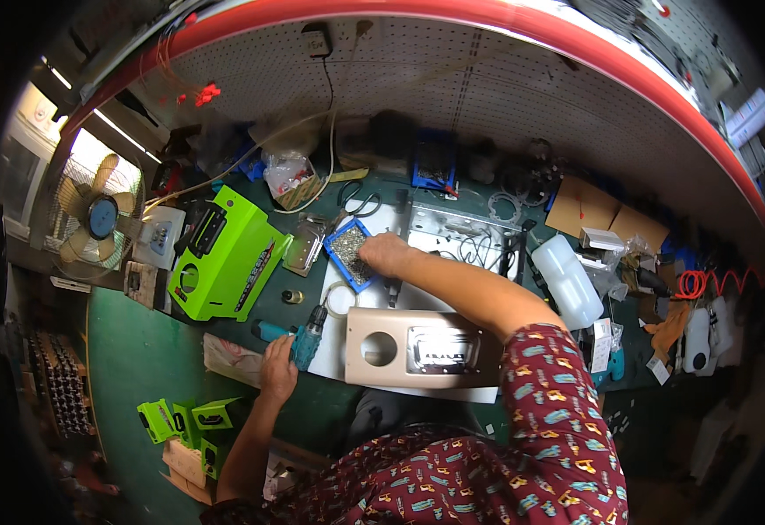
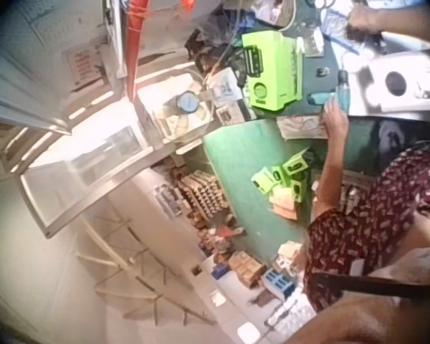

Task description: The person uses a cordless drill to fasten screws into a beige appliance housing on a cluttered workbench. They retrieve additional screws from a blue tray, reposition the housing, and continue securing components. The person also handles plastic-wrapped parts and places them into a white basket.

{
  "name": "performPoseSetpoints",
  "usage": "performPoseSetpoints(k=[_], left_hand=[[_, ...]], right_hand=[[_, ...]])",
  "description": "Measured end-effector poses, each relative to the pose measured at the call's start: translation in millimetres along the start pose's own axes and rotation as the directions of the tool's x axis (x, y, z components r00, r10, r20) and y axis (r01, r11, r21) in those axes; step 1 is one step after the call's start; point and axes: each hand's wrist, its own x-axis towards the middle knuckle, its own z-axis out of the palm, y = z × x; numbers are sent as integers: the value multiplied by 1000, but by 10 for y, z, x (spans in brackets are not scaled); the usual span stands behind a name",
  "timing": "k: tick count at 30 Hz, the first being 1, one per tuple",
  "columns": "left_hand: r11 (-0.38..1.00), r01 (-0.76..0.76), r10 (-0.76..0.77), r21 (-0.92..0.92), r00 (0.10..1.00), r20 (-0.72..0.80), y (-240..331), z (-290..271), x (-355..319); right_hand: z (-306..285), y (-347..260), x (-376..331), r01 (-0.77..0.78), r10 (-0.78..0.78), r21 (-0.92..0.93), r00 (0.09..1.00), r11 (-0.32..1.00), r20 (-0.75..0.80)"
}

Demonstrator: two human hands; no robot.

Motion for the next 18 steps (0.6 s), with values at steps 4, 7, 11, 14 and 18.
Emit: performPoseSetpoints(k=[4,7,11,14,18], left_hand=[[993,10,-26,117,990,140,-220,131,132],[982,-73,44,174,985,166,-456,264,234],[975,-178,146,136,965,217,-627,243,397],[955,-249,205,164,947,247,-738,243,475],[948,-293,243,122,917,317,-762,215,598]], right_hand=[[282,-45,449,44,-17,-201,991,979,134],[423,-70,517,62,-15,-286,986,956,164],[442,-31,476,58,-28,-275,994,960,110],[265,-29,486,-106,108,-18,990,994,89],[-170,-36,293,-292,499,951,842,101,206]])
